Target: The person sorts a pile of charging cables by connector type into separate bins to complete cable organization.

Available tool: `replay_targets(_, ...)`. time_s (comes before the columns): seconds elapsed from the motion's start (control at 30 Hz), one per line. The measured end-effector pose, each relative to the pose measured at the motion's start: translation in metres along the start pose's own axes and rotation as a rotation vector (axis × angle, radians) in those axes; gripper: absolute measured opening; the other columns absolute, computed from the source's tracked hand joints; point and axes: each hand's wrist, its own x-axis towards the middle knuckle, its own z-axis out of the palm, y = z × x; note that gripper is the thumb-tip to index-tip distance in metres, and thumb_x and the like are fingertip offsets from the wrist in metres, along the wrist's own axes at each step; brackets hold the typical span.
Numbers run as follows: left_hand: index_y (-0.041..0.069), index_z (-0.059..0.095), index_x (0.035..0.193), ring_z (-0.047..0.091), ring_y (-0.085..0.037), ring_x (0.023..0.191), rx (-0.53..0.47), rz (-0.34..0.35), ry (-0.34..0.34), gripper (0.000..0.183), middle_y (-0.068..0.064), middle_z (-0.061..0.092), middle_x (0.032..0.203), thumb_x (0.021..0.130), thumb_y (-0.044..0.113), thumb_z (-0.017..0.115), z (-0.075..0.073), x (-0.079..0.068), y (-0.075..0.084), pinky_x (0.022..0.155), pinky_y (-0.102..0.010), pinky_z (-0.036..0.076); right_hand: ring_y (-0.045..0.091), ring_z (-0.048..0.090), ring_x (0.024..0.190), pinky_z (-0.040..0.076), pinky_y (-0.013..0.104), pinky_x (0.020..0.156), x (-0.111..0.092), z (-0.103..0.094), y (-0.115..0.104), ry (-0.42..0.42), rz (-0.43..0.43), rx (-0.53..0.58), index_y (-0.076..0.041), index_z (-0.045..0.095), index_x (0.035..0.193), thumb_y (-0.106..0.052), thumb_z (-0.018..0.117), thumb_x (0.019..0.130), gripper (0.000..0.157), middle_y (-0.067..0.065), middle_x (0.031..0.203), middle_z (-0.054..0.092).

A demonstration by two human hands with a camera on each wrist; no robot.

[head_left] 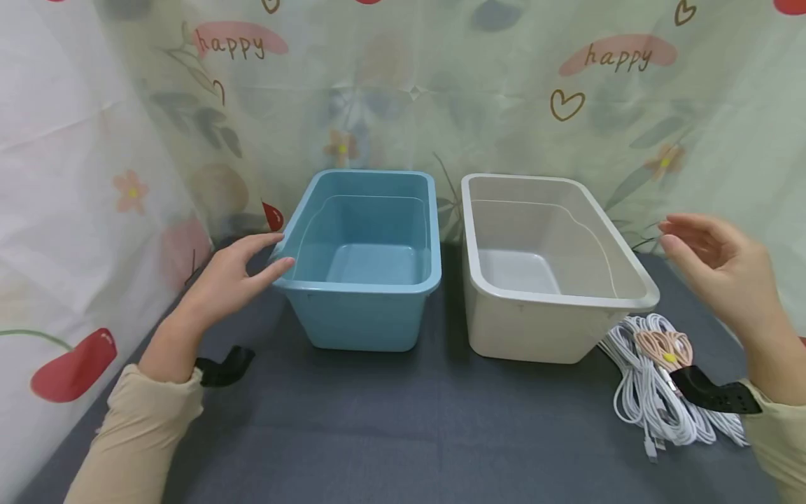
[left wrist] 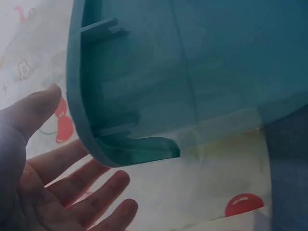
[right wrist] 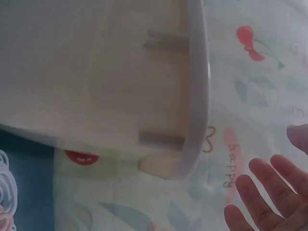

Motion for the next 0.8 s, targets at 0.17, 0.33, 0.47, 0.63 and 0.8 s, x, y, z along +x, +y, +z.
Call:
replay_targets(0.17, 0.012, 0.043, 0.136, 0.035, -0.033, 0.130, -0.045, 0.018, 0.068, 0.059, -0.013, 0.041, 0.140, 0.088, 0.044, 0.054, 0.009, -0.004, -0.007, 0.099, -0.056, 0.032, -0.014, 0.057, 0.086, 0.041, -0.002, 0.073, -0.011, -0.005, 0.014, 0.053, 0.019, 0.036, -0.015, 0.062, 0.111, 0.004, 0.058, 0.083, 0.034, -0.028, 0.095, 0.061)
replay_targets(0.33, 0.012, 0.049, 0.131, 0.041, -0.032, 0.125, -0.092, 0.021, 0.144, 0.053, -0.013, 0.047, 0.136, 0.087, 0.041, 0.056, 0.015, -0.007, -0.011, 0.099, -0.054, 0.036, -0.016, 0.055, 0.085, 0.039, -0.003, 0.071, -0.022, -0.009, 0.026, 0.084, 0.080, -0.022, -0.017, 0.062, 0.112, -0.002, 0.059, 0.085, 0.031, -0.031, 0.093, 0.059)
replay_targets(0.47, 0.012, 0.052, 0.128, 0.048, -0.031, 0.118, -0.126, 0.005, 0.196, 0.050, -0.013, 0.050, 0.132, 0.088, 0.040, 0.056, 0.021, -0.009, -0.016, 0.096, -0.051, 0.040, -0.017, 0.052, 0.086, 0.036, -0.004, 0.069, -0.030, -0.011, 0.036, 0.085, 0.146, -0.089, -0.016, 0.060, 0.116, -0.010, 0.059, 0.087, 0.029, -0.034, 0.093, 0.055)
replay_targets(0.63, 0.015, 0.052, 0.129, 0.055, -0.028, 0.109, -0.176, -0.041, 0.234, 0.050, -0.012, 0.053, 0.130, 0.087, 0.042, 0.056, 0.028, -0.010, -0.020, 0.088, -0.047, 0.047, -0.020, 0.049, 0.084, 0.035, -0.004, 0.068, -0.042, -0.011, 0.048, 0.080, 0.234, -0.123, -0.013, 0.059, 0.118, -0.017, 0.058, 0.088, 0.030, -0.037, 0.090, 0.052)
replay_targets(0.8, 0.018, 0.052, 0.129, 0.058, -0.021, 0.107, -0.192, -0.078, 0.253, 0.049, -0.009, 0.055, 0.129, 0.087, 0.042, 0.057, 0.031, -0.011, -0.021, 0.083, -0.022, 0.050, -0.021, 0.049, 0.082, 0.035, -0.004, 0.067, -0.052, -0.013, 0.060, 0.056, 0.295, -0.084, -0.015, 0.059, 0.118, -0.016, 0.058, 0.088, 0.030, -0.037, 0.089, 0.053)
